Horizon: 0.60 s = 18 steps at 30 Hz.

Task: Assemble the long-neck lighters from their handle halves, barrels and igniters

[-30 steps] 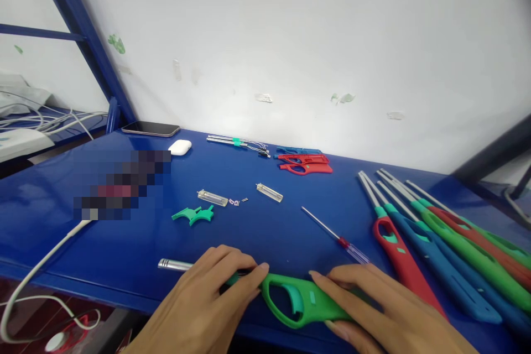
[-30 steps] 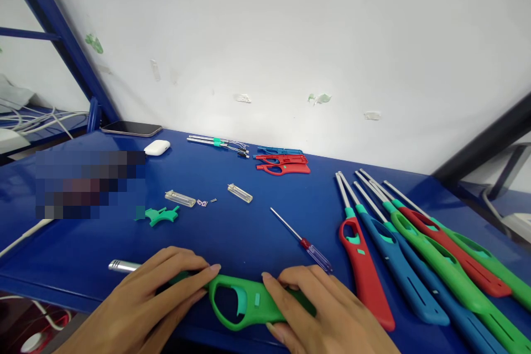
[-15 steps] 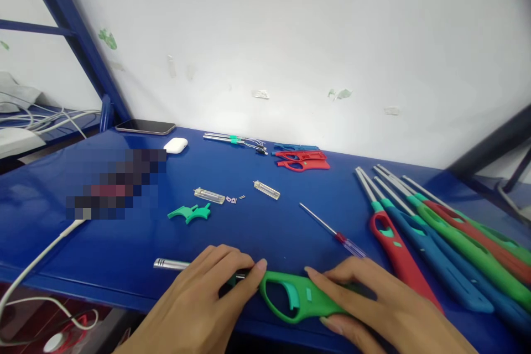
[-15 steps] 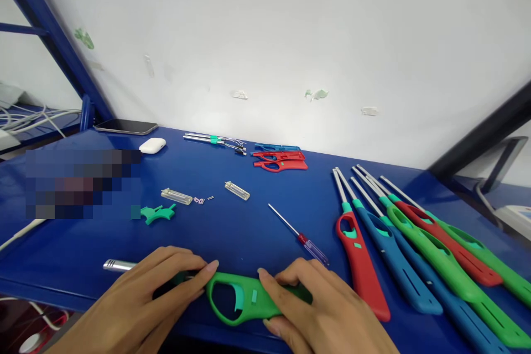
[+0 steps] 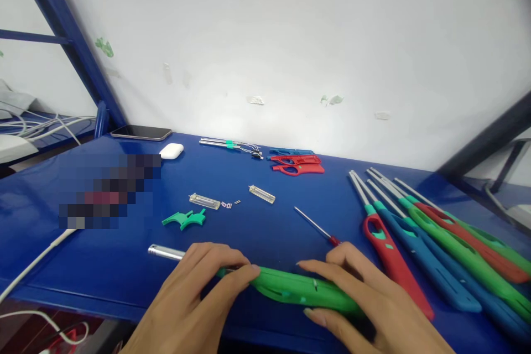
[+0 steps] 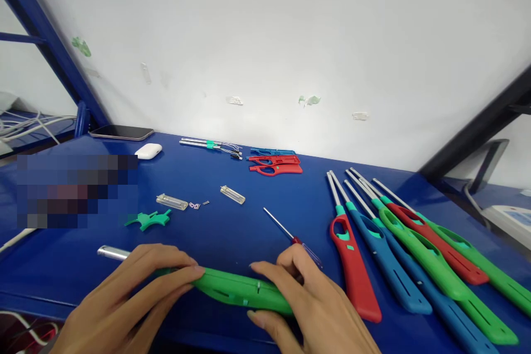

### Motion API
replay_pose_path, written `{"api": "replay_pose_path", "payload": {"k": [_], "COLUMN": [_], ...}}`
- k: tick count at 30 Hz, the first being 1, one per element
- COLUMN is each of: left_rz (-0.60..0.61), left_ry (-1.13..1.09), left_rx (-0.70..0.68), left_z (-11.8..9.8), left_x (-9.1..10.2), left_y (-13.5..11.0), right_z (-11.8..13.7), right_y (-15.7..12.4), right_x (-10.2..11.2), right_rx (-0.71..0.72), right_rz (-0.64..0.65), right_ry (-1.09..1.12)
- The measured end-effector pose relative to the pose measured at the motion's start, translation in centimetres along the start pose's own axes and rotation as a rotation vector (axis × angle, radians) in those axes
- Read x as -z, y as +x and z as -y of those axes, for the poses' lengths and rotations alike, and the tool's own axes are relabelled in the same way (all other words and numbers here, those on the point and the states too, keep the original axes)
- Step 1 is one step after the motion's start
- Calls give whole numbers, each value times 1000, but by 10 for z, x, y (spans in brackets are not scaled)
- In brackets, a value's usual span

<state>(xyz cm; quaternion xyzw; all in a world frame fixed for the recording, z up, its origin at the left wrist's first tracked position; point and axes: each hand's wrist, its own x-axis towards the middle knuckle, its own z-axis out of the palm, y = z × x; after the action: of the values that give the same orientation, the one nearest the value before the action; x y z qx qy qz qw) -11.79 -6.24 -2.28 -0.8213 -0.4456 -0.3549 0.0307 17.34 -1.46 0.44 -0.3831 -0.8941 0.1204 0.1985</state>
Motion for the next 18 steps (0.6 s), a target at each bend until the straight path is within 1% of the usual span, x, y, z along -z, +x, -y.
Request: {"api": "replay_pose_path", "payload": {"k": [2, 6, 8, 10, 12, 14, 16, 18], "left_rz": [-11, -13, -21, -37, -31, 6, 54, 70], "left_ry": [-6, 16, 42, 93, 151, 187, 187, 164], "left_rx": [-9, -47, -63, -47, -2, 16, -8, -34], "left_z": [2, 2, 2, 3, 7, 13, 18, 18], "left_x": [-1, -2, 2, 9, 18, 25, 29, 30], "left_y": [-2, -3, 0, 5, 9, 11, 12, 15], "right_z": [7, 18, 20, 18, 16, 13, 11, 9], "right_y": [3, 9, 13, 15, 17, 17, 16, 14], "right_x": [-2, -9, -9, -7, -4, -3, -4, -6], "right_rx": [-9, 2, 24, 71, 107, 128, 134, 109], "right_rz": [-25, -187, -241, -278, -291, -285, -278, -268], "right_ry": [62, 94, 96, 89, 69, 61, 57, 45]}}
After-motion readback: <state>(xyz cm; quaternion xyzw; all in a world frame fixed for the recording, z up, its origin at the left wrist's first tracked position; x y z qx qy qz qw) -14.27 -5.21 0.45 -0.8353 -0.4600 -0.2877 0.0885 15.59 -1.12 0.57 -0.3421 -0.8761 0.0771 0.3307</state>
